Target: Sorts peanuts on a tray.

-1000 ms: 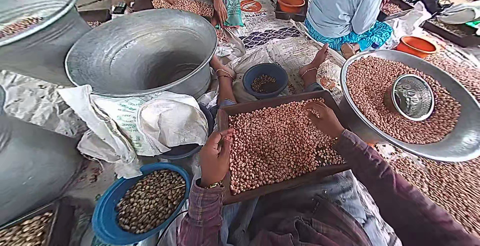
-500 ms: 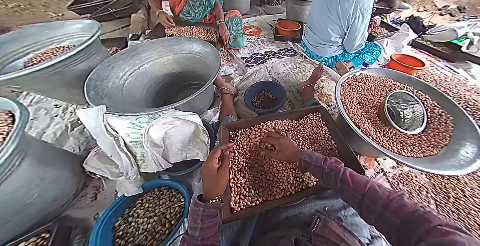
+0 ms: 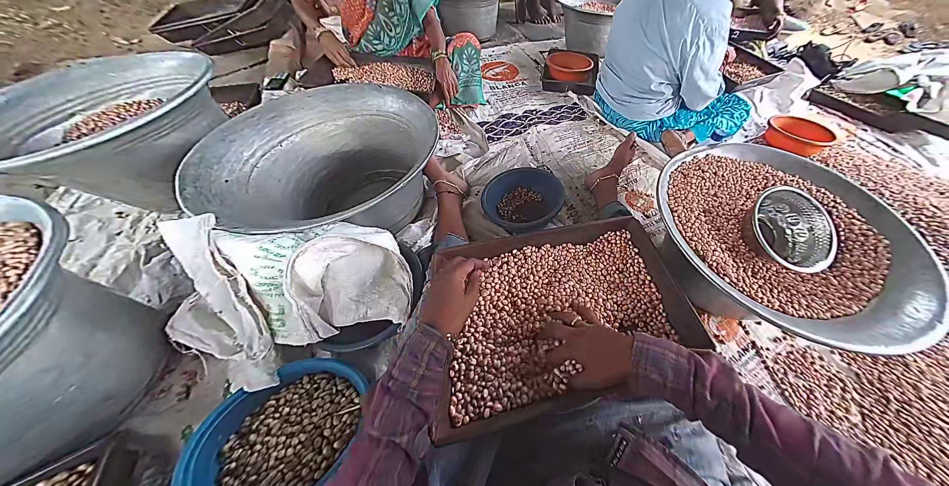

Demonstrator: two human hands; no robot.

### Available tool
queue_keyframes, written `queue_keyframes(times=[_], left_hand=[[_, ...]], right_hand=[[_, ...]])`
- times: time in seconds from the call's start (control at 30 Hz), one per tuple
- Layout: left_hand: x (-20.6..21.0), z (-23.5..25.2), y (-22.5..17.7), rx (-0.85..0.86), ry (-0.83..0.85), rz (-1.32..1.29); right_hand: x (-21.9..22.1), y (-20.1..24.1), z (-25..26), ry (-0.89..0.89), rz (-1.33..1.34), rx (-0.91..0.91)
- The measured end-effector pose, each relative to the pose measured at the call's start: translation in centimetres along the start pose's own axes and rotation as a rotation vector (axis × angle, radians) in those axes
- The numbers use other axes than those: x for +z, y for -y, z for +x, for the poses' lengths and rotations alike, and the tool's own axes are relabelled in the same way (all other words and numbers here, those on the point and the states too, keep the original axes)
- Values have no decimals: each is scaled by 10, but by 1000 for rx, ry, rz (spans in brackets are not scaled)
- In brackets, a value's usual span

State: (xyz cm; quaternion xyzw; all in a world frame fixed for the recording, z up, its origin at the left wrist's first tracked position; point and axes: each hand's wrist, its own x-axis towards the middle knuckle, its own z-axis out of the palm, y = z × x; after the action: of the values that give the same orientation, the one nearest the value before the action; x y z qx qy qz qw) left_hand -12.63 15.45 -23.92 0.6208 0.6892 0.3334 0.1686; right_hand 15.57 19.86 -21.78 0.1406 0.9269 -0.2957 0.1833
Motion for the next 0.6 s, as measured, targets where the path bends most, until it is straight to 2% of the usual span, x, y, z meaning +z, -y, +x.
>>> queue_keyframes(times=[0.13,0.23,0.4,0.6], left_hand=[[8,34,-14,-48,235,122],[18,49,-18,-106,347,215],[29,58,-30,-192,427,373],[35,62,-40,-204,436,453]], right_hand=[[-16,-27,-33,-49,-33,268],[-25,-41,-58,-203,-14,447],[-19,-56,-92,-566,100,473],[-7,-61,-114,-763,146,446]])
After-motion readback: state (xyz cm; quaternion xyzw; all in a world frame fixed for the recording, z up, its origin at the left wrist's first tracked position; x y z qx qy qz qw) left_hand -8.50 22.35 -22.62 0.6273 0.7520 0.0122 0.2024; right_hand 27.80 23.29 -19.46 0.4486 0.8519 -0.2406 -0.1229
